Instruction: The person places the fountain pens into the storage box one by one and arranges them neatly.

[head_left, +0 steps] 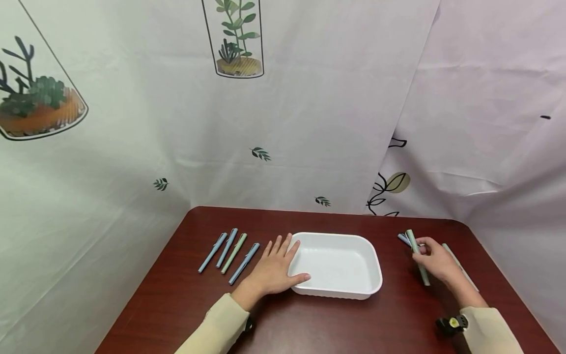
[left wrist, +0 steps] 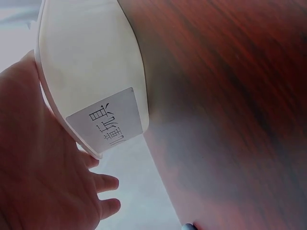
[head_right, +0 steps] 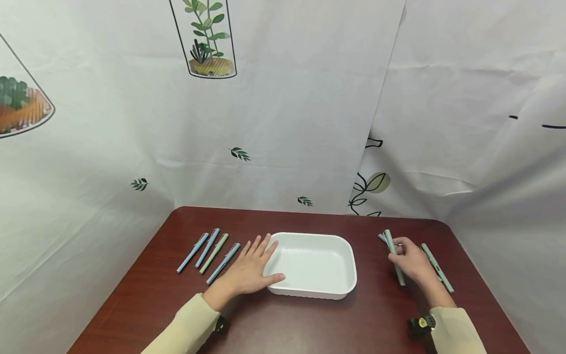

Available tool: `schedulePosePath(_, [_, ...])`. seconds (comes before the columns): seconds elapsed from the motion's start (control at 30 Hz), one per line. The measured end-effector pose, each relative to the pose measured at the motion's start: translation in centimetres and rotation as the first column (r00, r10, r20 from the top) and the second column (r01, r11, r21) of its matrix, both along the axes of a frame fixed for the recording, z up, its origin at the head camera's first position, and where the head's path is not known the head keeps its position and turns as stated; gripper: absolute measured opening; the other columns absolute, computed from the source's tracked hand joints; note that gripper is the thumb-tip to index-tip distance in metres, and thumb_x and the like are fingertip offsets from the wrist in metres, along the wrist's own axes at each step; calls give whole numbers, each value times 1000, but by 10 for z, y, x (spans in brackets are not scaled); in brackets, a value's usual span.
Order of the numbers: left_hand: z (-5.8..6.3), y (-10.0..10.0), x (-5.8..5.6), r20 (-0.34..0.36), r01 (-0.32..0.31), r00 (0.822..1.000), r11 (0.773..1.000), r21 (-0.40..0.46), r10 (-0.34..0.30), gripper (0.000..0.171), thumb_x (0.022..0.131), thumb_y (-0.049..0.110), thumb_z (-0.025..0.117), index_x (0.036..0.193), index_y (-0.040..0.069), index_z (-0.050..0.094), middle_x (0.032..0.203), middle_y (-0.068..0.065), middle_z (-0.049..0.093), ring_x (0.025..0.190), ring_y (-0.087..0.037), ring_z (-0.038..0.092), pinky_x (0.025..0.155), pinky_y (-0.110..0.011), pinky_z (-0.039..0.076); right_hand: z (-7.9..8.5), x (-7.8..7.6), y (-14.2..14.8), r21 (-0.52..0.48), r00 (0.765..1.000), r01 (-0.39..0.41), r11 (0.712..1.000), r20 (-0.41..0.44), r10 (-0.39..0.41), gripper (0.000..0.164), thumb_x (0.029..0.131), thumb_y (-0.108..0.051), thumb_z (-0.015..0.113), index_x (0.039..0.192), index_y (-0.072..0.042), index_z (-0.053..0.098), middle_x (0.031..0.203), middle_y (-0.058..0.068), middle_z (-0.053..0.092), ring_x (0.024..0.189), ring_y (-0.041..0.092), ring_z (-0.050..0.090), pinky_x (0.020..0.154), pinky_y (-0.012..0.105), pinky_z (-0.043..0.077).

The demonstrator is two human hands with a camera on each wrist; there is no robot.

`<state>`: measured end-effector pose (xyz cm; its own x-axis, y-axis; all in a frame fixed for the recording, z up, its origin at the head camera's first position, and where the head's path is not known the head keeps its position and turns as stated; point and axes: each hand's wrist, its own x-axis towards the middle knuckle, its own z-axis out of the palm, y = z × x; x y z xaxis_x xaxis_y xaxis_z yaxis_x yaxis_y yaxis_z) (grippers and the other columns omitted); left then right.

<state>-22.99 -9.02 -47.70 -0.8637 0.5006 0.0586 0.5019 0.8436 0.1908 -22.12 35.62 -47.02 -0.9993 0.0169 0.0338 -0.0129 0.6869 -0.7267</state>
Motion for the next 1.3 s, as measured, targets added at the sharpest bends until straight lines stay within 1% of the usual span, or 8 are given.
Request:
schedulePosePath(0.07, [1, 0, 0, -1, -1, 1000, 1000, -6, 1, 95, 91, 77, 46, 162, 17, 27, 168, -15, 19, 154, -39, 18, 122, -56, 17, 1, 1, -1, -99, 999, -15, 995, 33, 18, 44, 97, -6, 61, 132, 14, 45, 101, 14, 63, 78, 7, 60, 66, 26, 52])
schedulePosePath(0.17, [2, 1, 1, 7, 0, 1000, 1000, -7, 0, 97, 90, 78, 47, 162, 17, 27, 168, -16, 17, 155, -38, 16, 123, -55, 16, 4, 2, -3, -243, 996, -24, 970, 83, 45, 48, 100, -10, 60, 136, 16, 41, 107, 14, 66, 82, 6, 64, 71, 27, 56])
schedulePosePath(0.37, [3, 1, 3, 33, -3, 999, 1000, -15, 3, 99, 88, 83, 43, 163, 20, 23, 170, -15, 11, 156, -35, 11, 124, -53, 13, 8, 5, -9, -471, 986, -38, 881, 124, 109, 53, 102, -6, 52, 143, 19, 30, 105, 3, 69, 88, 13, 70, 75, 30, 59])
schedulePosePath(0.5, [1, 1, 3, 26, 1, 1000, 1000, -1, -1, 100, 87, 83, 43, 163, 20, 24, 169, -15, 12, 156, -36, 12, 124, -53, 14, 11, 6, -16, -542, 983, -50, 839, 120, 137, 58, 102, -5, 52, 147, 16, 24, 102, -1, 70, 88, 15, 71, 76, 33, 60])
schedulePosePath(0.7, [-2, 0, 2, 14, 13, 1000, 1000, -1, -13, 101, 87, 83, 44, 163, 20, 24, 169, -16, 13, 156, -36, 12, 124, -53, 13, 16, 7, -27, -584, 977, -69, 809, 124, 173, 63, 102, -7, 55, 151, 11, 20, 101, -5, 71, 89, 19, 72, 75, 35, 60])
schedulePosePath(1.07, [-3, 0, 2, 12, 11, 1000, 1000, -10, -11, 101, 88, 84, 42, 163, 19, 23, 169, -16, 12, 156, -36, 11, 124, -53, 12, 27, 7, -50, -581, 967, -96, 808, 139, 214, 69, 102, -11, 58, 155, 8, 18, 101, -6, 69, 93, 21, 72, 77, 38, 61])
schedulePosePath(1.17, [-4, 0, 2, 6, 13, 1000, 1000, -9, -13, 102, 88, 84, 42, 163, 18, 23, 169, -16, 12, 156, -36, 12, 124, -53, 12, 30, 8, -57, -570, 968, -92, 816, 141, 207, 69, 101, -11, 59, 155, 9, 20, 102, -3, 69, 94, 22, 72, 77, 39, 61])
schedulePosePath(1.3, [-4, 0, 2, 8, 13, 1000, 1000, -10, -13, 103, 88, 84, 42, 163, 17, 22, 169, -16, 12, 156, -35, 11, 124, -53, 12, 32, 8, -67, -549, 971, -82, 832, 144, 191, 67, 101, -10, 59, 153, 10, 23, 107, 8, 69, 94, 23, 72, 77, 41, 61])
